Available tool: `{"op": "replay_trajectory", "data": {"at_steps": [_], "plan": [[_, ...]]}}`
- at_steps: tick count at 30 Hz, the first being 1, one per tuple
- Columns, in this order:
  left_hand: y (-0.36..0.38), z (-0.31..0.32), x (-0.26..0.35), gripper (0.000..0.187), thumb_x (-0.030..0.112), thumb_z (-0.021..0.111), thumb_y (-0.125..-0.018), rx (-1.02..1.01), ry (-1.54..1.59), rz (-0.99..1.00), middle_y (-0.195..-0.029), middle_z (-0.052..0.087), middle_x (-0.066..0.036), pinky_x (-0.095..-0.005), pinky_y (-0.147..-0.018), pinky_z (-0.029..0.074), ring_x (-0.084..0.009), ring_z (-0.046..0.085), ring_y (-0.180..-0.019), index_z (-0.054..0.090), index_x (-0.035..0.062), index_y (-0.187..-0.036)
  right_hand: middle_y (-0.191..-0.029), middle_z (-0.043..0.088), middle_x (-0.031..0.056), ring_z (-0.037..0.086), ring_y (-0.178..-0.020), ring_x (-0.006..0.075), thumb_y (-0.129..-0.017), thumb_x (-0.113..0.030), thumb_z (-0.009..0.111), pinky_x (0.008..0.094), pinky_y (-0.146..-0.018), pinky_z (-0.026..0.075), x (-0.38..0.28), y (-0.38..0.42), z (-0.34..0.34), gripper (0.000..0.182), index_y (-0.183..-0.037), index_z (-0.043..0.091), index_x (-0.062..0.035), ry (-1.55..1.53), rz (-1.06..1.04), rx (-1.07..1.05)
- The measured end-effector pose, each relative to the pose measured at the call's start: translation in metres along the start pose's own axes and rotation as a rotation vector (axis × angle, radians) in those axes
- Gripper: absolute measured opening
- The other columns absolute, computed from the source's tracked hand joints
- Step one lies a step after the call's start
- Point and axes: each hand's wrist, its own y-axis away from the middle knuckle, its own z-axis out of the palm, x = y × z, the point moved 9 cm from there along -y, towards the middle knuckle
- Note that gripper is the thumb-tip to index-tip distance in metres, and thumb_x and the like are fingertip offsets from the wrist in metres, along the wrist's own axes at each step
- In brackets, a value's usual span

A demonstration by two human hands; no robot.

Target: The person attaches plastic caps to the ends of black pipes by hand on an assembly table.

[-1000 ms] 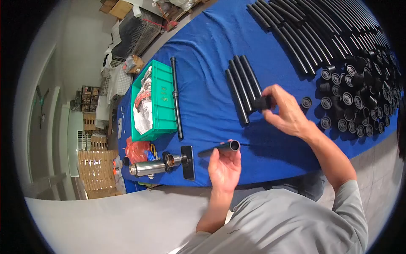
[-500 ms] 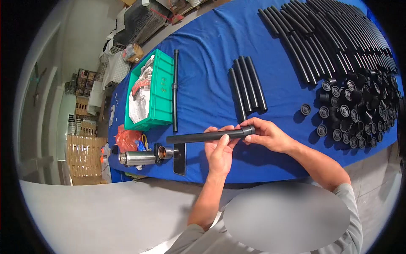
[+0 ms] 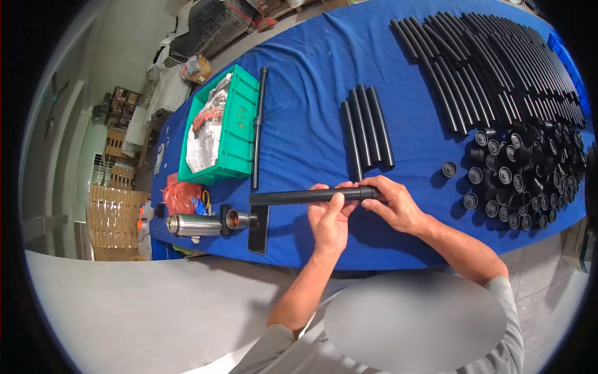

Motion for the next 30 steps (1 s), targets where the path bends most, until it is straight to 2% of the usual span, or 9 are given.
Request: {"op": "replay_trajectory", "data": {"at_steps": [6,12,15,18,21,24,26,28,30], "plan": [[-0.003,-0.003,-0.010,0.031,0.002,0.067,-0.099,0.047,0.075,-0.031,-0.119,0.069,-0.020,-0.0426,-0.093,0.064,-0.0319,0.070,-0.113,0.050,0.0134,-0.123,-0.110,0.065,0.0174,0.068,-0.093,0.0330,-0.098,-0.017,0.070,0.0397,-0.077,0.056,-0.010,-0.001,-0.006,0.038,-0.129,0.058,0.0014,0.122,-0.049,0.036],[-0.006,0.005,-0.009,0.031,0.002,0.066,-0.099,0.008,0.079,0.001,-0.119,0.069,-0.020,-0.0419,-0.092,0.064,-0.0313,0.070,-0.112,0.049,0.0122,-0.123,-0.111,0.064,0.0191,0.068,-0.094,0.0374,-0.096,-0.012,0.071,0.0422,-0.078,0.056,-0.013,0.000,-0.008,0.036,-0.127,0.058,0.0009,0.229,-0.111,0.085],[-0.007,0.007,-0.006,0.030,0.005,0.067,-0.099,-0.008,-0.005,0.011,-0.120,0.069,-0.020,-0.0443,-0.092,0.064,-0.0316,0.070,-0.113,0.052,0.0140,-0.122,-0.110,0.064,0.0199,0.067,-0.095,0.0394,-0.095,-0.011,0.071,0.0429,-0.079,0.055,-0.017,-0.001,-0.009,0.036,-0.127,0.059,0.0009,0.266,-0.109,0.088],[-0.013,0.000,-0.011,0.029,0.004,0.068,-0.098,-0.024,0.033,-0.044,-0.120,0.069,-0.020,-0.0440,-0.094,0.063,-0.0311,0.070,-0.113,0.051,0.0127,-0.120,-0.110,0.065,0.0188,0.069,-0.092,0.0344,-0.094,-0.012,0.073,0.0408,-0.076,0.056,-0.019,-0.001,-0.009,0.038,-0.126,0.059,0.0012,0.284,-0.140,0.085],[-0.018,-0.004,-0.013,0.030,0.004,0.070,-0.097,-0.079,0.108,-0.153,-0.120,0.069,-0.019,-0.0470,-0.097,0.061,-0.0310,0.069,-0.115,0.052,0.0141,-0.119,-0.099,0.068,0.0138,0.071,-0.083,0.0234,-0.094,-0.016,0.075,0.0369,-0.070,0.056,-0.009,-0.003,-0.008,0.038,-0.124,0.060,0.0016,0.081,0.001,0.053],[-0.023,-0.014,-0.025,0.028,0.008,0.070,-0.098,-0.189,0.057,-0.179,-0.124,0.068,-0.018,-0.0486,-0.100,0.059,-0.0340,0.065,-0.121,0.055,0.0147,-0.121,-0.085,0.069,0.0070,0.069,-0.075,0.0133,-0.094,-0.018,0.077,0.0314,-0.063,0.056,0.018,-0.002,0.005,0.037,-0.121,0.061,0.0021,-0.126,0.252,-0.079],[-0.022,-0.016,-0.029,0.029,0.010,0.070,-0.098,-0.269,0.016,-0.200,-0.130,0.066,-0.018,-0.0501,-0.105,0.057,-0.0373,0.063,-0.126,0.057,0.0128,-0.124,-0.080,0.067,0.0043,0.068,-0.071,0.0116,-0.095,-0.019,0.076,0.0295,-0.061,0.055,0.021,-0.002,0.002,0.035,-0.119,0.062,0.0023,-0.185,0.334,-0.053],[-0.027,-0.024,-0.021,0.033,0.011,0.071,-0.097,-0.251,0.172,-0.254,-0.132,0.065,-0.019,-0.0516,-0.107,0.055,-0.0386,0.060,-0.130,0.057,0.0116,-0.127,-0.079,0.066,0.0009,0.064,-0.067,0.0085,-0.097,-0.017,0.074,0.0247,-0.059,0.054,0.022,-0.003,-0.001,0.031,-0.118,0.061,0.0021,-0.166,0.328,-0.063],[-0.038,-0.044,-0.014,0.035,0.010,0.073,-0.095,-0.202,0.260,-0.242,-0.133,0.065,-0.021,-0.0523,-0.107,0.055,-0.0400,0.059,-0.131,0.059,0.0103,-0.127,-0.076,0.066,0.0040,0.065,-0.063,0.0105,-0.096,-0.017,0.074,0.0272,-0.057,0.053,0.025,-0.005,-0.004,0.030,-0.115,0.062,0.0029,-0.103,0.301,-0.051]]}}
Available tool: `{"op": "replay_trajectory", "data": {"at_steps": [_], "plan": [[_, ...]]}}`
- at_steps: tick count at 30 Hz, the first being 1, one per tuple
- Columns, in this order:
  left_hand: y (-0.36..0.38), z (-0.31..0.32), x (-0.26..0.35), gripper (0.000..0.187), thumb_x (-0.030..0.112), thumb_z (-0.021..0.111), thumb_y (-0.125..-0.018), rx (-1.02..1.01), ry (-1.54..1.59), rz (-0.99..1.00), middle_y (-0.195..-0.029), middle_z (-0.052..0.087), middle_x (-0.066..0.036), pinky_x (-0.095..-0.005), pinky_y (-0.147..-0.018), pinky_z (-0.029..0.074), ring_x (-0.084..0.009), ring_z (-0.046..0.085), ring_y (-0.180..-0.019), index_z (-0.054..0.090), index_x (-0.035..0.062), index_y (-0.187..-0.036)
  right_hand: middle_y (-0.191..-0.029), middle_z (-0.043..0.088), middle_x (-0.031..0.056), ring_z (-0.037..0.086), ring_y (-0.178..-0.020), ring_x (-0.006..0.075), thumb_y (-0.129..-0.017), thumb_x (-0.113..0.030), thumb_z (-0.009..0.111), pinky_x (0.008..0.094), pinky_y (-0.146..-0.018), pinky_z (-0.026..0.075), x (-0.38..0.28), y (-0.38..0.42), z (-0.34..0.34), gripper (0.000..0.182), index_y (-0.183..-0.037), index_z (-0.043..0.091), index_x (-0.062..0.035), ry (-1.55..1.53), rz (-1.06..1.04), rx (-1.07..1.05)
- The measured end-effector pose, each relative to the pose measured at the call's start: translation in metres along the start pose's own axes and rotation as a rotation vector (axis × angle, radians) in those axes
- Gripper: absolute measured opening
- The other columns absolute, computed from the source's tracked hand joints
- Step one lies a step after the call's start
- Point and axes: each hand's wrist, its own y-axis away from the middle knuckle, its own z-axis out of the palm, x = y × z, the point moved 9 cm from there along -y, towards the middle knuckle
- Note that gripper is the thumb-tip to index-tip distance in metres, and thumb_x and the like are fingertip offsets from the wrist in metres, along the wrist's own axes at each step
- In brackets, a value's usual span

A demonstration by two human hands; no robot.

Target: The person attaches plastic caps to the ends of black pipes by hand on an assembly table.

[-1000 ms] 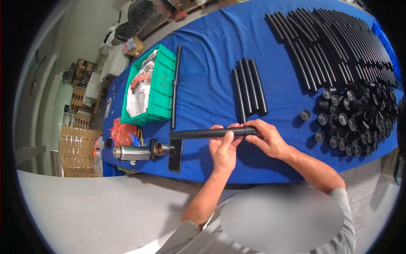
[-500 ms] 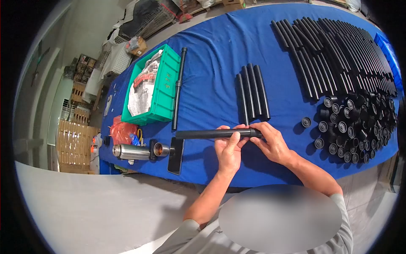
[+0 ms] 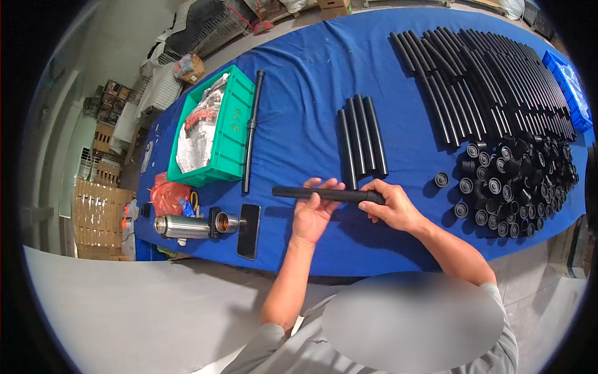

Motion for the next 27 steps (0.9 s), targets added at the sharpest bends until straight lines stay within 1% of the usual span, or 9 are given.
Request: {"op": "replay_trajectory", "data": {"at_steps": [4,10,13,16,19,22,24,26,27], "plan": [[-0.002,-0.013,-0.001,0.025,0.011,0.070,-0.097,-0.069,0.021,0.015,-0.127,0.069,-0.021,-0.0522,-0.106,0.057,-0.0405,0.062,-0.128,0.063,0.0083,-0.121,-0.076,0.066,0.0096,0.067,-0.064,0.0178,-0.095,-0.016,0.073,0.0337,-0.060,0.052,-0.018,0.004,0.001,0.029,-0.114,0.063,0.0035,0.210,-0.039,-0.019],[0.001,-0.013,-0.001,0.027,0.009,0.073,-0.095,-0.053,0.023,-0.005,-0.125,0.069,-0.020,-0.0512,-0.104,0.059,-0.0391,0.062,-0.128,0.063,0.0094,-0.121,-0.083,0.064,0.0155,0.067,-0.077,0.0307,-0.093,-0.017,0.073,0.0426,-0.071,0.051,-0.025,0.004,0.003,0.030,-0.113,0.063,0.0022,0.382,-0.165,-0.042],[0.004,-0.013,-0.001,0.027,0.010,0.073,-0.095,-0.042,0.015,0.022,-0.125,0.069,-0.020,-0.0505,-0.103,0.059,-0.0383,0.063,-0.127,0.062,0.0088,-0.121,-0.085,0.065,0.0162,0.067,-0.078,0.0325,-0.092,-0.019,0.074,0.0432,-0.073,0.051,-0.015,0.005,0.004,0.032,-0.115,0.063,0.0019,0.280,-0.075,-0.004],[0.005,-0.010,-0.001,0.028,0.010,0.073,-0.095,-0.029,-0.034,0.043,-0.125,0.069,-0.019,-0.0504,-0.104,0.059,-0.0379,0.063,-0.126,0.062,0.0084,-0.120,-0.087,0.065,0.0167,0.067,-0.080,0.0330,-0.092,-0.019,0.073,0.0432,-0.073,0.051,-0.013,0.000,0.001,0.033,-0.116,0.063,0.0019,0.388,-0.120,-0.051],[0.006,-0.010,-0.002,0.027,0.010,0.072,-0.096,-0.024,-0.020,0.016,-0.124,0.070,-0.019,-0.0494,-0.106,0.057,-0.0376,0.062,-0.128,0.061,0.0083,-0.121,-0.090,0.067,0.0164,0.069,-0.082,0.0267,-0.091,-0.018,0.075,0.0409,-0.072,0.051,-0.011,0.000,0.002,0.037,-0.119,0.062,0.0024,0.368,-0.075,-0.074],[0.004,-0.009,-0.001,0.026,0.005,0.070,-0.095,0.050,-0.008,0.022,-0.123,0.070,-0.019,-0.0482,-0.106,0.057,-0.0382,0.061,-0.129,0.062,0.0101,-0.120,-0.095,0.069,0.0145,0.070,-0.089,0.0195,-0.090,-0.017,0.078,0.0374,-0.074,0.054,0.000,0.000,0.000,0.040,-0.121,0.062,0.0022,0.209,0.066,-0.065],[0.004,-0.010,0.002,0.026,0.003,0.068,-0.096,-0.011,0.035,0.043,-0.126,0.069,-0.019,-0.0490,-0.111,0.053,-0.0379,0.059,-0.132,0.062,0.0086,-0.120,-0.088,0.069,0.0077,0.069,-0.078,0.0151,-0.090,-0.012,0.080,0.0321,-0.070,0.056,-0.006,-0.003,-0.001,0.041,-0.123,0.061,0.0013,-0.027,-0.047,-0.018],[0.004,-0.013,0.001,0.028,-0.002,0.065,-0.094,-0.020,0.073,0.041,-0.128,0.068,-0.019,-0.0501,-0.114,0.050,-0.0384,0.058,-0.133,0.062,0.0076,-0.120,-0.084,0.069,0.0045,0.069,-0.074,0.0119,-0.092,-0.012,0.079,0.0287,-0.066,0.058,-0.004,-0.005,-0.004,0.040,-0.124,0.059,0.0023,0.000,-0.137,-0.017],[0.004,-0.011,0.001,0.027,-0.001,0.066,-0.095,-0.011,0.062,0.034,-0.128,0.068,-0.020,-0.0498,-0.114,0.050,-0.0384,0.058,-0.133,0.062,0.0075,-0.120,-0.082,0.069,0.0050,0.069,-0.074,0.0124,-0.092,-0.014,0.079,0.0288,-0.066,0.057,0.002,-0.005,-0.001,0.041,-0.123,0.059,0.0034,-0.010,-0.053,-0.045]]}}
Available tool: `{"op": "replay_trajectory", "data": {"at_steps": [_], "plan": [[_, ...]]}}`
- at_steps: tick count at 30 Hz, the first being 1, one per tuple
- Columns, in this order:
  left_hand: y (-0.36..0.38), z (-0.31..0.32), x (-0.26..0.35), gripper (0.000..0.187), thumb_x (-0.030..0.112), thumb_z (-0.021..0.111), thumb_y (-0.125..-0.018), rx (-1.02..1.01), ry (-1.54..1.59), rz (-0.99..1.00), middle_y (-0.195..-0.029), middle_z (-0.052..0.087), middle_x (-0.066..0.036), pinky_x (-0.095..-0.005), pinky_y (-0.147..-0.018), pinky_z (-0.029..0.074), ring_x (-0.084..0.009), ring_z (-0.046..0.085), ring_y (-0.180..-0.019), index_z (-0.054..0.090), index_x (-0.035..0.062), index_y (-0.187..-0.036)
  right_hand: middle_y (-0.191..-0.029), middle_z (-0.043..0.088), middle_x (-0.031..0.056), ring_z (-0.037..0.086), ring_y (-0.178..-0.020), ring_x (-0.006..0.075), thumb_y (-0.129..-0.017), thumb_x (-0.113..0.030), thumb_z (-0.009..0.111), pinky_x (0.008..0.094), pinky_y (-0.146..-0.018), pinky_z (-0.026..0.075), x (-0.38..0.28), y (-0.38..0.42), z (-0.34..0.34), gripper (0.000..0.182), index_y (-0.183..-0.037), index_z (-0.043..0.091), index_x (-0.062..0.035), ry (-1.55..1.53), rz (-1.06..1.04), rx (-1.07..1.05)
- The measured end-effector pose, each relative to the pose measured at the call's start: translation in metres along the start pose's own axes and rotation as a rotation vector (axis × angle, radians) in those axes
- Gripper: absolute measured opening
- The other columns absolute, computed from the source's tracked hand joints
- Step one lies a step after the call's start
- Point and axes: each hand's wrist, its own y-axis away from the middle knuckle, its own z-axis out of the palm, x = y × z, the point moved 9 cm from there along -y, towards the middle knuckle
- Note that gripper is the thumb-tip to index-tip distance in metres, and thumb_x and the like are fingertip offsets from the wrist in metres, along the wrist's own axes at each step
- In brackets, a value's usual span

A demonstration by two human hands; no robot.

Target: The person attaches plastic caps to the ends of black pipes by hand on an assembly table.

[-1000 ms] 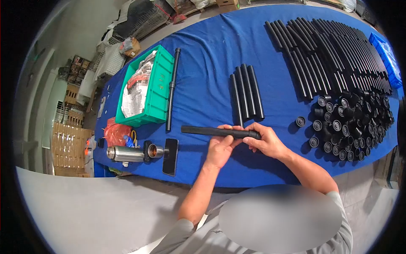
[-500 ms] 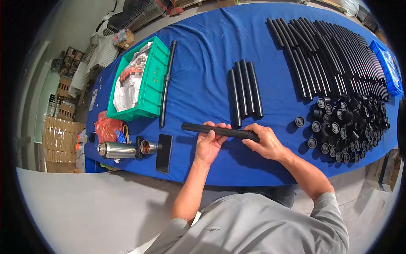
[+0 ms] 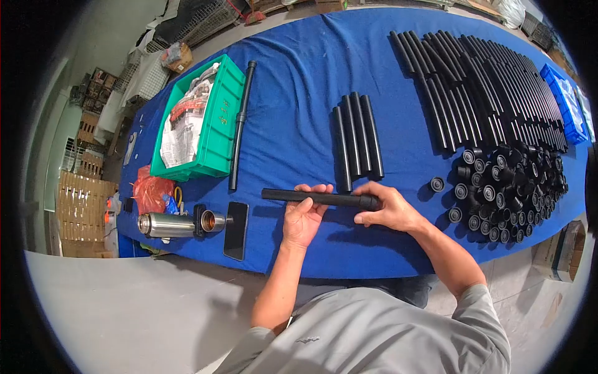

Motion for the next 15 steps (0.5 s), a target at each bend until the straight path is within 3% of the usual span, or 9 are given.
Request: {"op": "replay_trajectory", "data": {"at_steps": [2,9,12,15], "plan": [[0.000,0.002,-0.001,0.025,0.002,0.067,-0.096,0.020,-0.024,-0.012,-0.127,0.068,-0.020,-0.0494,-0.113,0.051,-0.0384,0.059,-0.132,0.062,0.0073,-0.120,-0.079,0.069,0.0059,0.070,-0.073,0.0134,-0.093,-0.019,0.078,0.0290,-0.065,0.057,0.011,0.003,0.007,0.043,-0.121,0.057,0.0056,-0.028,0.167,-0.056],[0.001,-0.002,-0.003,0.026,0.007,0.070,-0.097,-0.012,-0.061,-0.017,-0.127,0.069,-0.020,-0.0495,-0.107,0.056,-0.0383,0.061,-0.130,0.061,0.0097,-0.121,-0.072,0.066,0.0063,0.066,-0.061,0.0139,-0.098,-0.022,0.071,0.0295,-0.056,0.053,-0.003,0.005,0.008,0.035,-0.116,0.057,0.0047,0.176,0.089,-0.100],[0.000,0.001,-0.002,0.025,0.007,0.068,-0.098,-0.003,-0.047,-0.018,-0.127,0.068,-0.021,-0.0502,-0.107,0.056,-0.0387,0.061,-0.130,0.061,0.0092,-0.122,-0.071,0.065,0.0072,0.066,-0.061,0.0162,-0.096,-0.022,0.072,0.0321,-0.057,0.052,-0.002,0.007,0.009,0.036,-0.116,0.057,0.0040,0.089,0.126,-0.021],[0.001,0.008,-0.004,0.025,0.007,0.066,-0.099,0.011,-0.046,-0.031,-0.129,0.067,-0.022,-0.0521,-0.106,0.056,-0.0399,0.060,-0.130,0.061,0.0084,-0.124,-0.074,0.065,0.0097,0.066,-0.063,0.0187,-0.094,-0.022,0.075,0.0345,-0.060,0.052,-0.009,0.005,0.005,0.036,-0.115,0.058,0.0030,0.246,0.023,0.017]]}}
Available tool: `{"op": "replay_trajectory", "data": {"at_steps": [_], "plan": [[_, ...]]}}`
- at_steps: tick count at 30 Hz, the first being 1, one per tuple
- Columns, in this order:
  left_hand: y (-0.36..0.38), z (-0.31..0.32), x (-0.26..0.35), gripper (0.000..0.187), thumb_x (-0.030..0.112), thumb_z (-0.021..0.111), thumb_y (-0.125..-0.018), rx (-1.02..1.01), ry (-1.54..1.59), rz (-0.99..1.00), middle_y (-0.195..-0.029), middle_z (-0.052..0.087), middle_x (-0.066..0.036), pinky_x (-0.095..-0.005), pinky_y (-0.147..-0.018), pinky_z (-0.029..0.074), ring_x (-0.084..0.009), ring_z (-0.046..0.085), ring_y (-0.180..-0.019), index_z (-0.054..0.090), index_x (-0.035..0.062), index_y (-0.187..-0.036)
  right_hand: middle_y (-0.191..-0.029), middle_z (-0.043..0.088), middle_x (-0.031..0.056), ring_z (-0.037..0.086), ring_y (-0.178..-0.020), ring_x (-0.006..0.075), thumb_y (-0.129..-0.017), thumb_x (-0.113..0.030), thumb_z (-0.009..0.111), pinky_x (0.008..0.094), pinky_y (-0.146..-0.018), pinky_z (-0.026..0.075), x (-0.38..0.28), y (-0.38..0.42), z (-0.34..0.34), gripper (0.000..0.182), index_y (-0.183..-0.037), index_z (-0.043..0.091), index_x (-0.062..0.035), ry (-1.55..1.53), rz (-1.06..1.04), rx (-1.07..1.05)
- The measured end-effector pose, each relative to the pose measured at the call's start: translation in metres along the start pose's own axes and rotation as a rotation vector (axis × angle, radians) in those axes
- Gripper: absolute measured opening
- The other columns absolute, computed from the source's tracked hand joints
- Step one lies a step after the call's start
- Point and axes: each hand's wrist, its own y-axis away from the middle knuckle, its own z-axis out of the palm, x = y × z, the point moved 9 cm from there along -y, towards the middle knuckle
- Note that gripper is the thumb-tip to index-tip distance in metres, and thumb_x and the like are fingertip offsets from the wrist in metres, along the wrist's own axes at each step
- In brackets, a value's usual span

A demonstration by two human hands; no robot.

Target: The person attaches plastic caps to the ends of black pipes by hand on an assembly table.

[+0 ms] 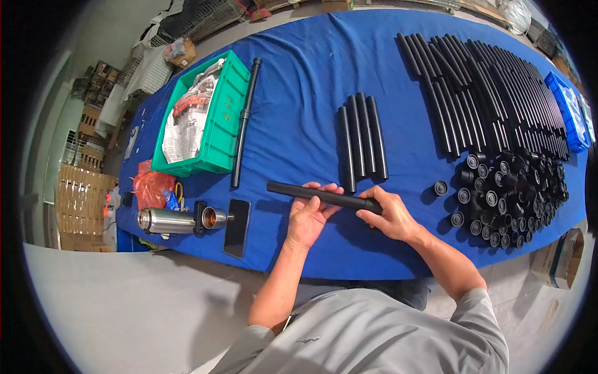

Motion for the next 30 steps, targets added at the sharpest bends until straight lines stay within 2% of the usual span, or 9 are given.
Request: {"op": "replay_trajectory", "data": {"at_steps": [6,9,13,16,19,20,26,29,30], "plan": [[-0.003,-0.007,-0.003,0.026,0.004,0.064,-0.099,-0.038,0.019,-0.011,-0.131,0.066,-0.023,-0.0555,-0.106,0.055,-0.0415,0.058,-0.133,0.061,0.0087,-0.125,-0.079,0.066,0.0122,0.066,-0.064,0.0190,-0.093,-0.022,0.077,0.0346,-0.061,0.052,-0.005,-0.002,-0.005,0.036,-0.115,0.062,0.0032,0.102,-0.109,0.055],[-0.003,-0.006,-0.003,0.026,0.004,0.064,-0.099,-0.054,0.030,-0.029,-0.130,0.066,-0.022,-0.0549,-0.106,0.055,-0.0416,0.058,-0.132,0.061,0.0087,-0.124,-0.080,0.066,0.0114,0.067,-0.063,0.0165,-0.093,-0.021,0.077,0.0321,-0.059,0.053,0.008,-0.001,-0.001,0.037,-0.116,0.063,0.0040,-0.069,0.080,0.033],[-0.003,-0.001,-0.001,0.024,0.002,0.065,-0.097,-0.088,0.056,-0.032,-0.129,0.066,-0.023,-0.0539,-0.107,0.056,-0.0416,0.058,-0.132,0.063,0.0078,-0.120,-0.081,0.067,0.0100,0.066,-0.062,0.0130,-0.094,-0.017,0.076,0.0299,-0.057,0.053,0.012,0.000,0.003,0.035,-0.116,0.062,0.0046,-0.098,0.101,0.000],[-0.002,-0.003,-0.003,0.024,0.003,0.067,-0.096,-0.046,0.040,-0.049,-0.128,0.068,-0.022,-0.0527,-0.106,0.056,-0.0399,0.060,-0.131,0.064,0.0087,-0.119,-0.081,0.069,0.0121,0.069,-0.066,0.0204,-0.093,-0.015,0.076,0.0329,-0.061,0.055,0.015,0.001,0.003,0.032,-0.115,0.062,0.0037,-0.185,0.195,-0.039],[-0.004,-0.005,-0.004,0.024,0.005,0.068,-0.096,-0.027,0.030,-0.062,-0.128,0.068,-0.021,-0.0520,-0.106,0.056,-0.0391,0.060,-0.130,0.065,0.0093,-0.119,-0.081,0.070,0.0145,0.071,-0.071,0.0298,-0.092,-0.014,0.076,0.0350,-0.065,0.056,-0.042,0.010,-0.005,0.028,-0.110,0.063,0.0028,0.414,-0.519,0.239],[-0.004,-0.007,-0.005,0.023,0.005,0.069,-0.096,-0.025,0.030,-0.067,-0.128,0.068,-0.021,-0.0521,-0.106,0.056,-0.0391,0.060,-0.131,0.065,0.0094,-0.118,-0.086,0.070,0.0162,0.070,-0.079,0.0362,-0.089,-0.012,0.078,0.0391,-0.069,0.056,-0.037,0.010,-0.003,0.028,-0.109,0.064,0.0015,0.383,-0.449,0.211],[-0.002,-0.008,-0.005,0.026,0.007,0.067,-0.098,-0.053,0.030,-0.065,-0.133,0.065,-0.022,-0.0558,-0.109,0.053,-0.0408,0.056,-0.135,0.062,0.0080,-0.123,-0.099,0.066,0.0172,0.069,-0.085,0.0353,-0.084,-0.009,0.082,0.0414,-0.071,0.057,0.005,0.003,-0.001,0.040,-0.117,0.061,-0.0010,-0.088,0.312,-0.105],[-0.004,-0.011,-0.007,0.027,0.009,0.067,-0.099,-0.006,0.004,-0.074,-0.133,0.065,-0.023,-0.0578,-0.108,0.053,-0.0403,0.057,-0.134,0.061,0.0078,-0.124,-0.094,0.065,0.0168,0.068,-0.080,0.0357,-0.087,-0.015,0.079,0.0445,-0.068,0.056,-0.028,0.008,-0.005,0.034,-0.114,0.062,-0.0012,0.344,-0.405,0.177],[-0.004,-0.010,-0.006,0.027,0.009,0.068,-0.098,-0.027,0.004,-0.074,-0.132,0.065,-0.023,-0.0574,-0.107,0.054,-0.0402,0.058,-0.133,0.061,0.0075,-0.124,-0.093,0.065,0.0167,0.068,-0.078,0.0351,-0.088,-0.014,0.079,0.0447,-0.066,0.056,-0.029,0.011,-0.003,0.033,-0.114,0.063,-0.0022,0.383,-0.447,0.198]]}}
